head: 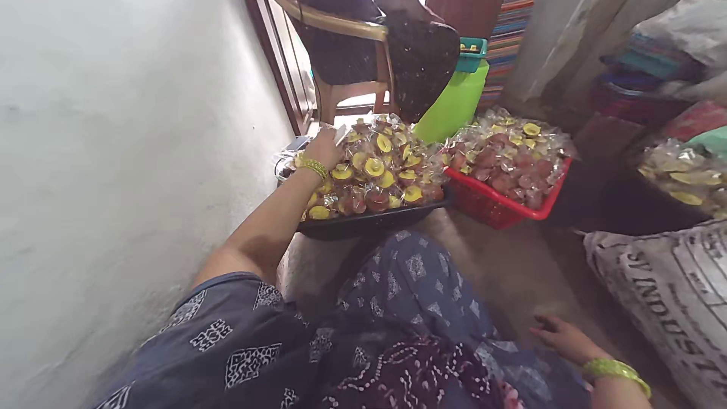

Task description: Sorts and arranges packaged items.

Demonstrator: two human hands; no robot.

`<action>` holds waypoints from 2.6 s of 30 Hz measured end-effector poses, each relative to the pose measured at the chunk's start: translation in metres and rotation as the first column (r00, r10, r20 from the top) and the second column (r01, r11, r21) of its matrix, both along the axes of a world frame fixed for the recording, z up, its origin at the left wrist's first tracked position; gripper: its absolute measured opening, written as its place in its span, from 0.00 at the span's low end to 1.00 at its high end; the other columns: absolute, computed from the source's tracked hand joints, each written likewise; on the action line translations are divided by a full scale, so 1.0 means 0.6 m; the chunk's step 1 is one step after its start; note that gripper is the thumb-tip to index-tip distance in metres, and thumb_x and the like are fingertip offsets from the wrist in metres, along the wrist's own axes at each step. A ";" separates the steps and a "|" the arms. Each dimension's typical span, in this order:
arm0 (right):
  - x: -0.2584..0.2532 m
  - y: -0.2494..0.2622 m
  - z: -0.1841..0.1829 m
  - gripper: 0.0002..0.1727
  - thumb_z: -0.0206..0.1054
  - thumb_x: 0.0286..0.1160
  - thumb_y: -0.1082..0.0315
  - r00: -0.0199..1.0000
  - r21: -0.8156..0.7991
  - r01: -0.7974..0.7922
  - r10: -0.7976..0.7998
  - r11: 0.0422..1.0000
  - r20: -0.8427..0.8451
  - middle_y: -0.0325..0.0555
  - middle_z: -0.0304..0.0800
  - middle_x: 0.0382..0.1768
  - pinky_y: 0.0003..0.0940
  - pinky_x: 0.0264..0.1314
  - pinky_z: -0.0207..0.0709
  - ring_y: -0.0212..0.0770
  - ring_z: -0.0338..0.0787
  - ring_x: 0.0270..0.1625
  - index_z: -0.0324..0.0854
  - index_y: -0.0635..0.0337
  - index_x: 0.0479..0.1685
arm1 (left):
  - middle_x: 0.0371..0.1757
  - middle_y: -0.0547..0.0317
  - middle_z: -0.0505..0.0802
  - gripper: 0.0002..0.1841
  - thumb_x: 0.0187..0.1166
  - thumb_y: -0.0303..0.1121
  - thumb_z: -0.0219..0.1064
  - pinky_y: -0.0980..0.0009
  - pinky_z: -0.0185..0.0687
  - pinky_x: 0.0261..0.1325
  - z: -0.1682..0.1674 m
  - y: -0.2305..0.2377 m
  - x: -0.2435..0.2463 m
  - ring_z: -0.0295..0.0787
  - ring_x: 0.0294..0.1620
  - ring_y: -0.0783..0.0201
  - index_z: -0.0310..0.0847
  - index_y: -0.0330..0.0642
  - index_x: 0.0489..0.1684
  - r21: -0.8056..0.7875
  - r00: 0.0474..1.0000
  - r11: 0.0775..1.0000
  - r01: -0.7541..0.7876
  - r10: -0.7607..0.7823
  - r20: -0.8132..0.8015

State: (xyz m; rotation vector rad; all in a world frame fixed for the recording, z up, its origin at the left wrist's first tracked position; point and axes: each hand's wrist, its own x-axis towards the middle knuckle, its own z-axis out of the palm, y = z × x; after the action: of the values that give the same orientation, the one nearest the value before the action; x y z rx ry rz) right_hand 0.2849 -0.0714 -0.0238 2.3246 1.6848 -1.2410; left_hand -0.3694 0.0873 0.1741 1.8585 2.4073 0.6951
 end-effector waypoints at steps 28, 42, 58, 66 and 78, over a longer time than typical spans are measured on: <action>-0.003 -0.001 -0.001 0.31 0.75 0.78 0.56 0.999 0.000 -0.014 0.014 1.000 0.035 0.63 0.88 0.64 0.60 0.71 0.79 0.60 0.90 0.65 0.77 0.62 0.77 | 0.63 0.30 0.88 0.31 0.82 0.51 0.65 0.32 0.75 0.71 -0.050 -0.012 0.101 0.85 0.68 0.34 0.77 0.32 0.72 -0.077 0.944 0.997 -0.028 0.052 0.325; -0.003 0.001 0.005 0.34 0.75 0.78 0.56 0.999 0.005 -0.035 0.035 0.999 0.020 0.64 0.87 0.66 0.61 0.72 0.77 0.62 0.89 0.66 0.74 0.65 0.79 | 0.50 0.41 0.95 0.28 0.80 0.50 0.67 0.39 0.83 0.61 -0.032 -0.049 0.125 0.93 0.52 0.44 0.81 0.31 0.64 -0.141 0.893 0.990 0.024 0.042 0.448; -0.006 -0.003 0.013 0.33 0.75 0.78 0.54 0.999 0.008 -0.033 0.032 0.999 0.025 0.63 0.88 0.66 0.61 0.74 0.75 0.60 0.88 0.67 0.76 0.61 0.79 | 0.66 0.36 0.89 0.38 0.78 0.38 0.71 0.28 0.77 0.67 -0.103 -0.019 0.142 0.87 0.66 0.33 0.62 0.57 0.91 -0.300 0.949 0.908 0.294 -0.315 -0.025; -0.002 0.000 -0.001 0.33 0.75 0.78 0.55 0.998 0.006 -0.062 0.062 0.998 0.025 0.63 0.87 0.66 0.61 0.74 0.76 0.61 0.88 0.67 0.74 0.62 0.79 | 0.73 0.45 0.87 0.31 0.81 0.37 0.70 0.33 0.79 0.68 -0.125 -0.047 0.147 0.87 0.69 0.40 0.69 0.52 0.86 -0.145 0.936 0.930 0.337 -0.348 -0.054; -0.010 0.001 -0.001 0.34 0.76 0.76 0.56 0.997 0.007 -0.063 0.062 0.998 0.037 0.65 0.88 0.65 0.63 0.74 0.76 0.63 0.88 0.67 0.74 0.64 0.79 | 0.89 0.32 0.66 0.33 0.86 0.46 0.61 0.39 0.71 0.80 -0.077 -0.108 -0.053 0.70 0.84 0.36 0.63 0.34 0.86 0.225 0.937 0.919 -0.324 0.279 0.209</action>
State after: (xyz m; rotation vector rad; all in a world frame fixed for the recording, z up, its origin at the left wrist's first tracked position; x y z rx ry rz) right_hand 0.2786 -0.0707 -0.0243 2.2657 1.7399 -1.1762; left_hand -0.4010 0.0227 0.1279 1.4256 2.6170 1.1887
